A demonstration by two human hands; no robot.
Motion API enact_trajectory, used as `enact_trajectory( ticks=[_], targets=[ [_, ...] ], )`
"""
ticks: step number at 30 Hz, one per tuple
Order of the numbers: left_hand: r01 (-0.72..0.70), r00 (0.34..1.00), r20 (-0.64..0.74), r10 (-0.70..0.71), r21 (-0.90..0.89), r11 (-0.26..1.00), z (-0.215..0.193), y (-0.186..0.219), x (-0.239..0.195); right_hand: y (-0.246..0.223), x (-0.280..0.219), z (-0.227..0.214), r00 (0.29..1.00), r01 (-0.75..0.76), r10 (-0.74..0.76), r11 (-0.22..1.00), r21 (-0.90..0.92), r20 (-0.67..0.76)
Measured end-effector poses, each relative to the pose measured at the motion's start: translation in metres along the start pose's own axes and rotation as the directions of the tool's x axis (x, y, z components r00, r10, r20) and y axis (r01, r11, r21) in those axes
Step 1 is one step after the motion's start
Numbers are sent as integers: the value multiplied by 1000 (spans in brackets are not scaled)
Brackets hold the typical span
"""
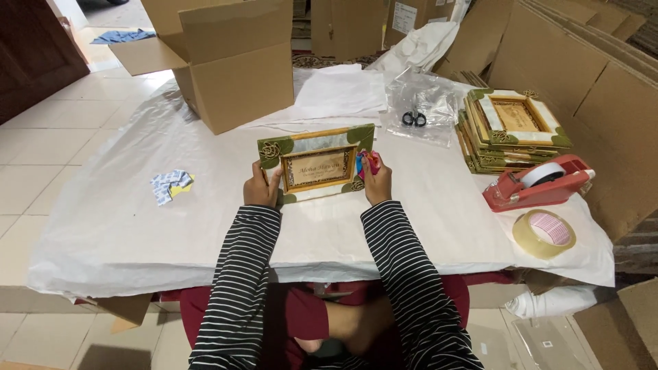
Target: The person is manually decorating the borders of picture frames by sticking small, colorful decorative elements onto them.
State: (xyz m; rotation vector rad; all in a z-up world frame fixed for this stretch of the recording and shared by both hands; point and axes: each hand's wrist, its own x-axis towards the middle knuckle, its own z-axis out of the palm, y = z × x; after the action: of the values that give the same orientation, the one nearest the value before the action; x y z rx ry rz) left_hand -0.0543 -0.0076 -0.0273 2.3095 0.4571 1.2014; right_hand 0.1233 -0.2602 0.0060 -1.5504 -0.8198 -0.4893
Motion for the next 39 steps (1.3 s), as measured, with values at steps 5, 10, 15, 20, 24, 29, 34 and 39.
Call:
enact_trajectory(
  ticks=[5,10,15,20,24,29,34,39],
  targets=[
    [-19,1000,-20,20,31,999,6,-9,0,36,-4,3,1000,-12,12,1000,6,10],
    [-10,1000,-9,10,22,1000,-1,2,1,-11,0,-4,999,-15,17,999,-30,47],
    [-25,999,-24,26,33,999,-1,1,1,10,-1,-1,999,7,-5,999,-45,42],
    [-30,999,-18,31,12,999,-2,1,1,15,-5,0,998,-17,19,999,-34,56],
    [-19,1000,-12,19,36,999,2,-6,1,-11,1,-5,993,-31,36,999,-45,111],
    [-36,999,-24,37,22,999,1,-4,2,18,-2,0,997,-2,5,999,-34,73],
    [-43,999,-32,44,23,999,-2,0,1,-5,1,-4,995,-1,8,997,-74,95],
    [-53,998,-35,54,20,998,-3,0,1,-8,3,-4,993,43,-26,988,-146,114]
  ],
)
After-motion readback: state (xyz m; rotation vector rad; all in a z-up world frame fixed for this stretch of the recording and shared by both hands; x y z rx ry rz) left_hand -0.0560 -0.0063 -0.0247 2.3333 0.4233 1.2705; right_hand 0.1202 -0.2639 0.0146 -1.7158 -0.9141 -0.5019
